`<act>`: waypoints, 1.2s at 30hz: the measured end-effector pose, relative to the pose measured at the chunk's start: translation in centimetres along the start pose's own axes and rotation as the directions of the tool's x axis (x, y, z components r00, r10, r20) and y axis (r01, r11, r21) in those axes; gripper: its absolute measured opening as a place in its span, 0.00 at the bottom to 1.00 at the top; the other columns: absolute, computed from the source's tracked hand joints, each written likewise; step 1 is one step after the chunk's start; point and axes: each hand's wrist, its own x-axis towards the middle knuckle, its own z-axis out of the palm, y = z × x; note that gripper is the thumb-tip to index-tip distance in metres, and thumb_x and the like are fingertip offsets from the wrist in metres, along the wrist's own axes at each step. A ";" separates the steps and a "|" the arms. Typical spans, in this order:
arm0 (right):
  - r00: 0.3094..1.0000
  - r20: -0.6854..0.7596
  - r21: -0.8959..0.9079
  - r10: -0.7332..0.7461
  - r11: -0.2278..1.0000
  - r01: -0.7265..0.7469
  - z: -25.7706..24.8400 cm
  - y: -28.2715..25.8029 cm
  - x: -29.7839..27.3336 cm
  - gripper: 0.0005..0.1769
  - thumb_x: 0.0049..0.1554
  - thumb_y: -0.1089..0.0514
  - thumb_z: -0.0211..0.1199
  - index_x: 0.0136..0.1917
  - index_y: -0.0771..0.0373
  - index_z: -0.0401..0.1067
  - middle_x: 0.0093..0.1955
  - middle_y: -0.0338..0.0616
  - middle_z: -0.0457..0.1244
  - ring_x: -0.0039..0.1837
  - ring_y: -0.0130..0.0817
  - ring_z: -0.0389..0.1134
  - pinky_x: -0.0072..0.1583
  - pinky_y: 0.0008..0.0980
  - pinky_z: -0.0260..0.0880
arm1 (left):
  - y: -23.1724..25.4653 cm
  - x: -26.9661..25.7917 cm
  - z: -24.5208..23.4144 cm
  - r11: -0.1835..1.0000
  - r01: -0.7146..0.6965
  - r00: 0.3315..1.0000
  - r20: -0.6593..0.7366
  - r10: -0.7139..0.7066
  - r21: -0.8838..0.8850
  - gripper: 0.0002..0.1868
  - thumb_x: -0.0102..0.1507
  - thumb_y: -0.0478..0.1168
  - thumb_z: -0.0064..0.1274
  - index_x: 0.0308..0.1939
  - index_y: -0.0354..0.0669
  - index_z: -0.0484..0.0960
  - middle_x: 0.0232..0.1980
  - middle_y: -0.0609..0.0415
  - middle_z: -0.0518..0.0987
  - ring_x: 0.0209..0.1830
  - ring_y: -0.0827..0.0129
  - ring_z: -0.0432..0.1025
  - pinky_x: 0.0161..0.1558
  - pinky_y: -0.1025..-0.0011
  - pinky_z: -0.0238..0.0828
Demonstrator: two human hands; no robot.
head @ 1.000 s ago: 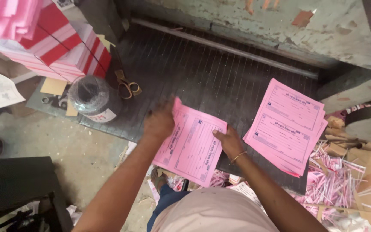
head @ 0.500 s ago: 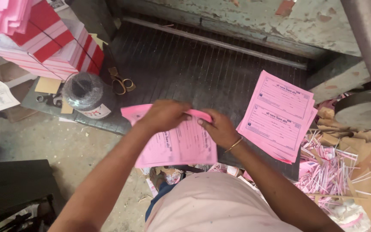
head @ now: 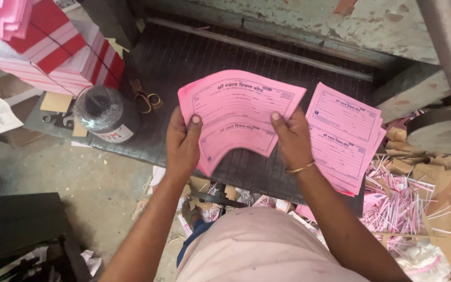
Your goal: The person repeatedly picks up stacks of pink printed paper sheets, aligns them, and places them on a dark work surface. The person occasionally moves the stacks to a nearby shelf and returns to continue stacking more sheets.
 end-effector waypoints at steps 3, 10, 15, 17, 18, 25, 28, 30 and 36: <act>0.997 0.066 0.076 0.032 0.996 -0.037 -0.4 -0.6 -0.9 0.20 0.62 0.57 0.63 0.63 0.71 0.69 0.57 0.48 0.70 0.59 0.33 0.72 0.63 0.34 0.74 | 0.2 -0.9 0.5 0.979 -0.122 0.991 -0.031 0.129 0.161 0.17 0.74 0.35 0.47 0.65 0.34 0.67 0.56 0.54 0.74 0.57 0.75 0.68 0.60 0.76 0.66; 0.998 0.063 0.146 0.018 0.989 -0.027 0.3 -0.8 -1.4 0.22 0.61 0.56 0.65 0.65 0.66 0.67 0.59 0.44 0.70 0.60 0.31 0.70 0.62 0.32 0.71 | -1.2 -1.0 0.2 1.000 0.024 0.999 -0.027 -0.024 0.017 0.13 0.74 0.34 0.51 0.60 0.31 0.72 0.54 0.51 0.79 0.55 0.74 0.71 0.59 0.73 0.69; 0.994 0.080 -0.090 0.074 0.994 -0.066 -0.3 0.2 -1.4 0.19 0.58 0.61 0.65 0.61 0.71 0.72 0.56 0.45 0.71 0.58 0.32 0.71 0.61 0.33 0.71 | -2.2 -0.5 0.0 0.998 -0.027 0.999 0.025 0.028 -0.064 0.22 0.68 0.28 0.50 0.66 0.33 0.69 0.60 0.52 0.77 0.61 0.73 0.71 0.64 0.73 0.68; 0.995 0.076 -0.152 0.061 0.987 -0.049 -0.9 1.5 -1.7 0.18 0.59 0.62 0.65 0.61 0.71 0.74 0.56 0.45 0.72 0.58 0.32 0.72 0.61 0.33 0.71 | -3.1 -0.5 -0.2 0.992 0.035 0.999 0.016 -0.034 -0.120 0.22 0.67 0.27 0.49 0.66 0.34 0.68 0.60 0.52 0.77 0.61 0.73 0.71 0.64 0.73 0.68; 0.996 0.074 -0.183 0.057 0.982 -0.043 -1.0 2.3 -1.9 0.18 0.59 0.62 0.65 0.61 0.72 0.74 0.56 0.45 0.72 0.57 0.31 0.72 0.61 0.33 0.71 | -3.6 -0.6 -0.4 0.987 0.068 0.998 0.012 -0.067 -0.147 0.22 0.67 0.26 0.48 0.66 0.34 0.68 0.60 0.53 0.77 0.61 0.73 0.71 0.64 0.72 0.68; 0.984 0.102 -0.418 0.148 0.904 -0.093 -2.5 8.9 -2.2 0.19 0.58 0.63 0.64 0.62 0.70 0.72 0.57 0.51 0.71 0.59 0.37 0.71 0.61 0.35 0.70 | -8.3 -1.3 -3.5 0.723 0.115 0.983 0.026 -0.180 0.681 0.29 0.61 0.26 0.44 0.67 0.38 0.65 0.54 0.40 0.80 0.55 0.49 0.76 0.55 0.59 0.71; 0.979 0.135 -0.463 0.150 0.883 -0.072 -3.6 10.5 -2.4 0.19 0.60 0.65 0.61 0.64 0.69 0.68 0.57 0.52 0.69 0.60 0.41 0.71 0.55 0.38 0.74 | -9.7 -2.5 -4.5 0.492 0.093 0.958 0.056 -0.280 0.866 0.20 0.65 0.29 0.48 0.61 0.42 0.70 0.52 0.38 0.81 0.55 0.42 0.75 0.55 0.52 0.70; 0.928 0.027 -0.268 0.371 0.897 -0.351 -4.3 10.8 -3.0 0.23 0.59 0.65 0.57 0.66 0.68 0.58 0.57 0.47 0.66 0.57 0.40 0.71 0.43 0.37 0.80 | -9.9 -3.6 -4.7 0.580 0.272 0.930 -0.055 -0.363 0.767 0.21 0.65 0.31 0.49 0.62 0.38 0.66 0.51 0.36 0.80 0.52 0.43 0.75 0.50 0.52 0.70; 0.846 -0.145 -0.204 0.513 0.822 -0.532 -3.8 10.1 -3.9 0.32 0.55 0.68 0.61 0.69 0.65 0.52 0.46 0.57 0.69 0.40 0.42 0.73 0.36 0.35 0.76 | -7.3 -2.9 -3.1 0.586 0.684 0.715 -0.243 -0.655 0.434 0.29 0.58 0.29 0.51 0.61 0.43 0.61 0.50 0.34 0.78 0.41 0.44 0.80 0.38 0.54 0.79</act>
